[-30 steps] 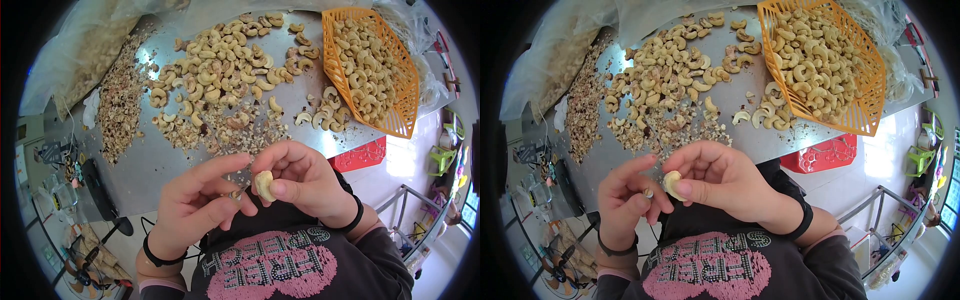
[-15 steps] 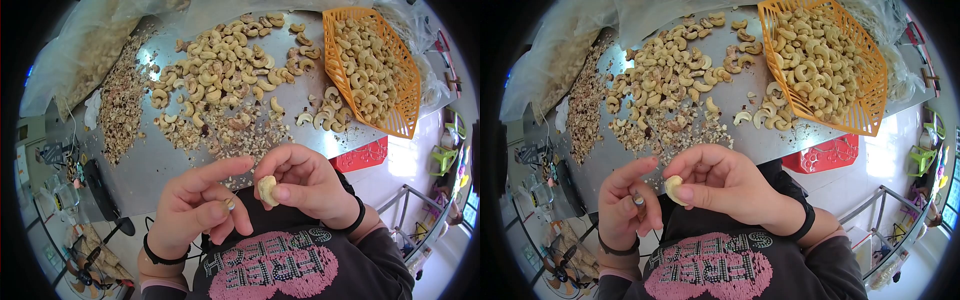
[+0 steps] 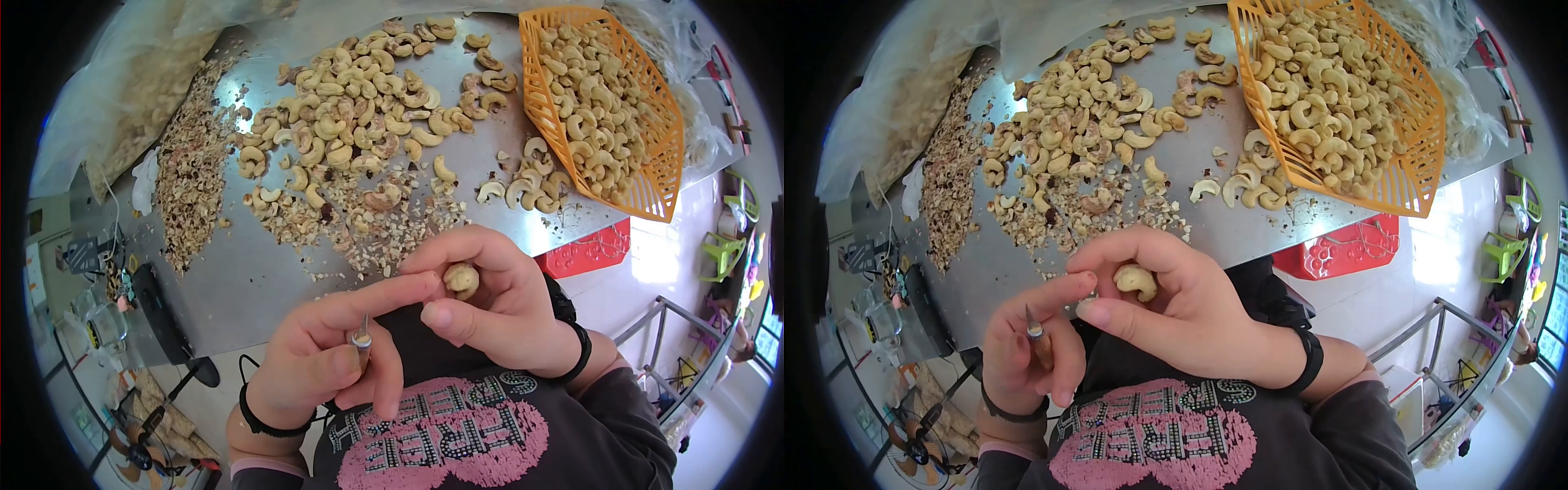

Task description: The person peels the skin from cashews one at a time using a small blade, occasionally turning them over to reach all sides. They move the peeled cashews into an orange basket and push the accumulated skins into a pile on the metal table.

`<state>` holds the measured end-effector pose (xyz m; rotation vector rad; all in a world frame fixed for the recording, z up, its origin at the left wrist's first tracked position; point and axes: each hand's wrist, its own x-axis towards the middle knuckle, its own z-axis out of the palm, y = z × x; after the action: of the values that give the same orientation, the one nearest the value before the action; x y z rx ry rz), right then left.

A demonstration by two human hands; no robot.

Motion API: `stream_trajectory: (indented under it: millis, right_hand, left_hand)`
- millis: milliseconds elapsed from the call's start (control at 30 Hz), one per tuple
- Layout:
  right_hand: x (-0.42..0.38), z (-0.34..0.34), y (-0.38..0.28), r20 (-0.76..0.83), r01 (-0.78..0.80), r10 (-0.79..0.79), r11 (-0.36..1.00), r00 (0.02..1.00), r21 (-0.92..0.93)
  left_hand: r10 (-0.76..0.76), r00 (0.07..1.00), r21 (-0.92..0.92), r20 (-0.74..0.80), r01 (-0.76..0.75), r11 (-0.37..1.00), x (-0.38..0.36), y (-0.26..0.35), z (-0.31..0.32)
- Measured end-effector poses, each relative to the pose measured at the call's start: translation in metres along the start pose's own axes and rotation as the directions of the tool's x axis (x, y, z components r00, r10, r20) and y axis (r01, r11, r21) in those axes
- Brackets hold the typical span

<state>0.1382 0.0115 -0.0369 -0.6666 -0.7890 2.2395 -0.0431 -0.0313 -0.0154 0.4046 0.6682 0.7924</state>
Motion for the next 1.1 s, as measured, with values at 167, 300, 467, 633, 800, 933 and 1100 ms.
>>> stream_trajectory:
  millis: [167, 300, 467, 633, 800, 933, 1100]
  right_hand:
    - [0.003, -0.002, 0.009, 0.021, 0.328, -0.351, 0.851, 0.936, -0.410]
    - [0.003, -0.004, 0.004, 0.065, 0.380, -0.415, 0.746, 0.908, -0.547]
    - [0.002, -0.003, 0.001, 0.085, 0.408, -0.472, 0.642, 0.878, -0.649]
    - [0.001, -0.003, -0.001, 0.095, 0.405, -0.470, 0.620, 0.878, -0.672]
    - [0.001, -0.002, -0.002, 0.102, 0.411, -0.474, 0.614, 0.875, -0.674]
    - [0.001, -0.001, -0.002, 0.090, 0.404, -0.473, 0.621, 0.877, -0.672]
    - [0.001, -0.001, -0.002, 0.087, 0.409, -0.483, 0.618, 0.871, -0.671]
  left_hand:
    - [-0.038, 0.999, -0.029, 0.024, 0.039, 0.999, 0.001, -0.001, 0.000]
    - [-0.061, 0.998, -0.032, 0.021, 0.062, 0.998, 0.000, 0.000, 0.003]
    - [-0.071, 0.997, -0.031, 0.014, 0.072, 0.997, 0.000, -0.002, 0.003]
    - [0.051, 0.999, 0.081, -0.005, -0.050, 0.995, 0.003, -0.005, 0.006]
    - [0.046, 0.999, 0.064, -0.003, -0.046, 0.997, 0.003, -0.005, 0.005]
    - [0.044, 0.999, 0.064, 0.015, -0.045, 0.997, 0.003, -0.005, 0.004]
    - [-0.015, 1.000, 0.014, 0.017, 0.015, 1.000, 0.000, -0.002, 0.002]
